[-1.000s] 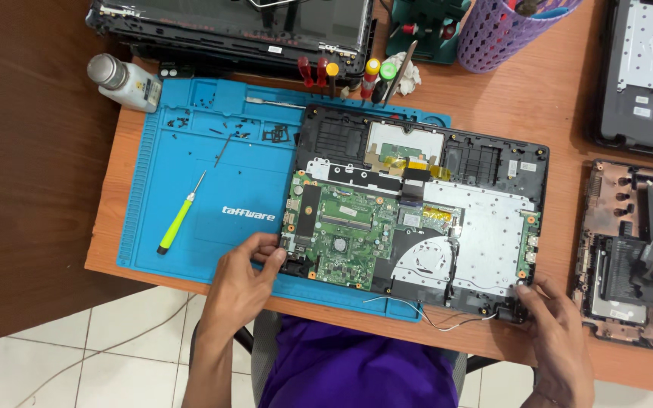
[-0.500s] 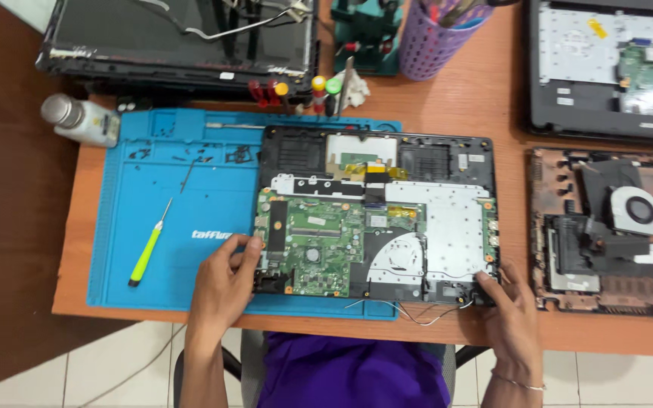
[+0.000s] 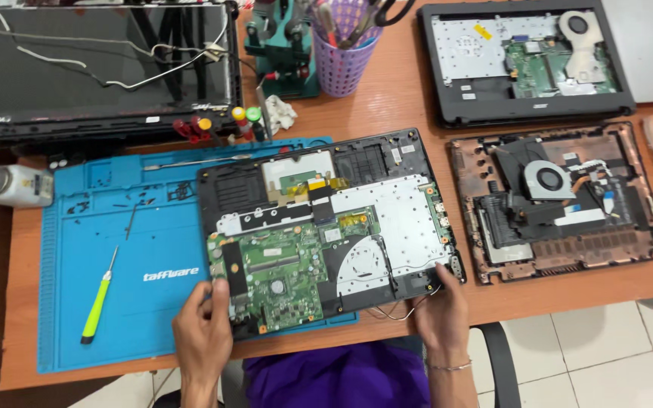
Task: The person uses a screwdriver to loosen components on a laptop screen assembly, detaches the screen panel from the bezel, and then handles a separate laptop base chassis containing the motherboard.
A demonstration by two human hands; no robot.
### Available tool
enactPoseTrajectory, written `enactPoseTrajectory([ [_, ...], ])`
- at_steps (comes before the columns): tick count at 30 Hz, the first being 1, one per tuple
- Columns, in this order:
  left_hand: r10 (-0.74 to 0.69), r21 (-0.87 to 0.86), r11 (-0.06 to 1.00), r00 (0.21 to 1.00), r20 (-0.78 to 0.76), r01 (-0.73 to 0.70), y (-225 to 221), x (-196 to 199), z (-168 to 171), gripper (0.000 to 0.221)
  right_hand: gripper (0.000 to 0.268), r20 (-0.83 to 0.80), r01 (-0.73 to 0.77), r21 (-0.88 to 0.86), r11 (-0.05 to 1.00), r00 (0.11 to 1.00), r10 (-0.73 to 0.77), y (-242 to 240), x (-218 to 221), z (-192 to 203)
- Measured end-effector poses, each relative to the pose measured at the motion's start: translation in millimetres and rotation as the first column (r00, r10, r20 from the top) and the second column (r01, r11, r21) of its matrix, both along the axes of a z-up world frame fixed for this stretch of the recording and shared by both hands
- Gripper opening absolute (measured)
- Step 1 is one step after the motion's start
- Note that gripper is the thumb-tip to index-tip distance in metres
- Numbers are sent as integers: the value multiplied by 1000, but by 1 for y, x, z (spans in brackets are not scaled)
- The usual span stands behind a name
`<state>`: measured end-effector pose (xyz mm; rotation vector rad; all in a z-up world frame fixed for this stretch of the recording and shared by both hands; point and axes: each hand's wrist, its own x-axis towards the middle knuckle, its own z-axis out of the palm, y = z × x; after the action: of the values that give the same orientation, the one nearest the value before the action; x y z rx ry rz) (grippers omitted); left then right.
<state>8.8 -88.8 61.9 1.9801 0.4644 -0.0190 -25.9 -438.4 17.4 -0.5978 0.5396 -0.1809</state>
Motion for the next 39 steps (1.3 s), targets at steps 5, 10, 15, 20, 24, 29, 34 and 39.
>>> enactPoseTrajectory([
  [5, 62, -45, 997, 995, 83, -59, -13, -28, -5, 34, 39, 35, 81, 145, 986, 996, -87, 19, -8, -1],
  [10, 113, -137, 985, 992, 57, -104, -20, -49, -8, 31, 33, 97, 57, -51, 997, 994, -52, 22, -2, 15],
  [15, 25, -118, 993, 999, -48, -31, -7, -60, -4, 23, 33, 85, 59, -105, 993, 995, -51, 27, 1, 26],
  [20, -66, 284, 955, 994, -92, 90, 11, -46, 51, 33, 33, 67, 44, 68, 997, 997, -49, 17, 1, 14],
  [24, -82, 616, 782, 995, -53, 98, 12, 0, 130, 32, 32, 88, -19, 91, 996, 996, 11, 6, 0, 5],
  [29, -709, 457, 659, 696, 114, 597, -31, 101, 130, 47, 32, 77, -55, 157, 986, 996, 43, 6, 8, -3],
  [34, -775, 361, 462, 567, -281, 810, -49, 165, 80, 49, 34, 127, -125, 245, 961, 987, 96, 2, 5, -3],
  [39, -870, -281, 482, 492, -40, 830, -30, 176, 52, 44, 35, 170, -183, 231, 956, 975, 146, -9, 18, -4],
])
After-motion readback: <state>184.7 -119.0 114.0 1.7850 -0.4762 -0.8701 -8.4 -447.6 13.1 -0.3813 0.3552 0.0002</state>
